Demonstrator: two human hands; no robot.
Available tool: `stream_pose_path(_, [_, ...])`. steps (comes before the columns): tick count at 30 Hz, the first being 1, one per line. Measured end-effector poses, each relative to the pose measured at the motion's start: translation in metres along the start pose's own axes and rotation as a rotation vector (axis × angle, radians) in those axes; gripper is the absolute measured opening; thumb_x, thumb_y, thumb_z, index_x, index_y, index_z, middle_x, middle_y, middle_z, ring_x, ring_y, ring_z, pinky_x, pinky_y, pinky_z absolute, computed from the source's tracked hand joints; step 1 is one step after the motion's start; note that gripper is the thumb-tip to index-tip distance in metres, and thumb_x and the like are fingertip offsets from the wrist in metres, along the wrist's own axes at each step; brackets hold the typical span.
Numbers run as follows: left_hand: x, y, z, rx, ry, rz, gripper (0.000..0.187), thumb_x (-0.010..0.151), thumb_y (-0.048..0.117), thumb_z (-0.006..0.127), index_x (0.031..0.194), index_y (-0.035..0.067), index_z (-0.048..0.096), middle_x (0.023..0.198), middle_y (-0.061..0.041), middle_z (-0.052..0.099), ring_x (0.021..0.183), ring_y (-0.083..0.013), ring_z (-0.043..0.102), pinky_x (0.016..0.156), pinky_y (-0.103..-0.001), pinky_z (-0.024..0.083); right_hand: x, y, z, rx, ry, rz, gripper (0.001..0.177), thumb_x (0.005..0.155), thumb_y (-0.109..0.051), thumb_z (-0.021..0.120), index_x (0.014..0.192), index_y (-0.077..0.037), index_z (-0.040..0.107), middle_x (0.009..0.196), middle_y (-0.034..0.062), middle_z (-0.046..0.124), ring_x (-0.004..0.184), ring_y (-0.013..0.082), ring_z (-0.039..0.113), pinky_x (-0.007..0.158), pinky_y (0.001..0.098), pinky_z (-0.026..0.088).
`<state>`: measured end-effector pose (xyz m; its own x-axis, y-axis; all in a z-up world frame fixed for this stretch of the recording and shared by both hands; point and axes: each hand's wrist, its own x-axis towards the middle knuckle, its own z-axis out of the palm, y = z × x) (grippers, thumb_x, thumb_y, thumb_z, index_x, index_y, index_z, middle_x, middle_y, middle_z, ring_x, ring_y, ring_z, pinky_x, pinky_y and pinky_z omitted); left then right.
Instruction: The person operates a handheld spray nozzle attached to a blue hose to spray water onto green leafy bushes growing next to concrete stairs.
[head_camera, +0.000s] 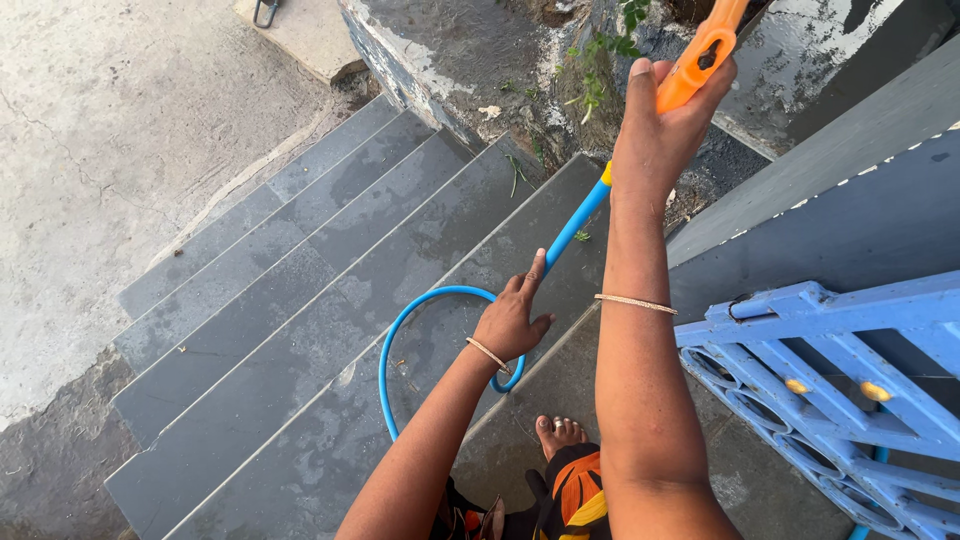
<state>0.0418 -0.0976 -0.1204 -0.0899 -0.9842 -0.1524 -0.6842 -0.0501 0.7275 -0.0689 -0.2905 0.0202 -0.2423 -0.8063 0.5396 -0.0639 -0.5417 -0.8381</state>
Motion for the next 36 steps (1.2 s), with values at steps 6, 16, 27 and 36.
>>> stream_pose_path(6, [0.0,-0.001,-0.003,-0.008,-0.022,-0.043,0.108,0.085,0.023,0.077,0.164,0.026,0.004,0.135,-0.023,0.057,0.113,-0.0384,0.067,0.091,-0.046,0.058,-0.001,0.008,0.0,0.027,-0.047,-0.069,0.063,0.111,-0.009,0.071,0.16,-0.008,0.03,0.137,0.0111,0.055,0.122,0.0177,0.064,0.117,0.0362,0.057])
stream_pose_path(16, [-0.002,0.001,-0.002,0.023,0.026,-0.018,0.108,0.083,0.023,0.078,0.163,0.022,0.006,0.133,-0.024,0.058,0.111,-0.037,0.068,0.088,-0.044,0.059,-0.002,0.005,0.001,-0.054,0.012,-0.012,0.067,0.109,-0.012,0.068,0.158,-0.011,0.022,0.124,0.0108,0.058,0.119,0.017,0.067,0.106,0.0364,0.059])
stream_pose_path(27, [-0.003,0.0,-0.004,-0.014,0.061,-0.009,0.107,0.082,0.023,0.078,0.163,0.021,0.008,0.134,-0.024,0.059,0.107,-0.0357,0.07,0.083,-0.044,0.061,-0.001,0.012,0.002,0.018,-0.038,-0.075,0.067,0.111,-0.009,0.069,0.161,-0.009,0.024,0.129,0.0116,0.06,0.123,0.0177,0.066,0.114,0.0361,0.058])
stream_pose_path(36, [-0.004,-0.001,-0.005,-0.014,0.064,-0.015,0.104,0.082,0.023,0.078,0.164,0.021,0.014,0.13,-0.023,0.061,0.105,-0.0348,0.07,0.083,-0.043,0.06,-0.004,0.009,0.002,-0.044,0.01,-0.029,0.066,0.11,-0.012,0.071,0.158,-0.011,0.024,0.125,0.012,0.059,0.12,0.0189,0.067,0.112,0.0385,0.059])
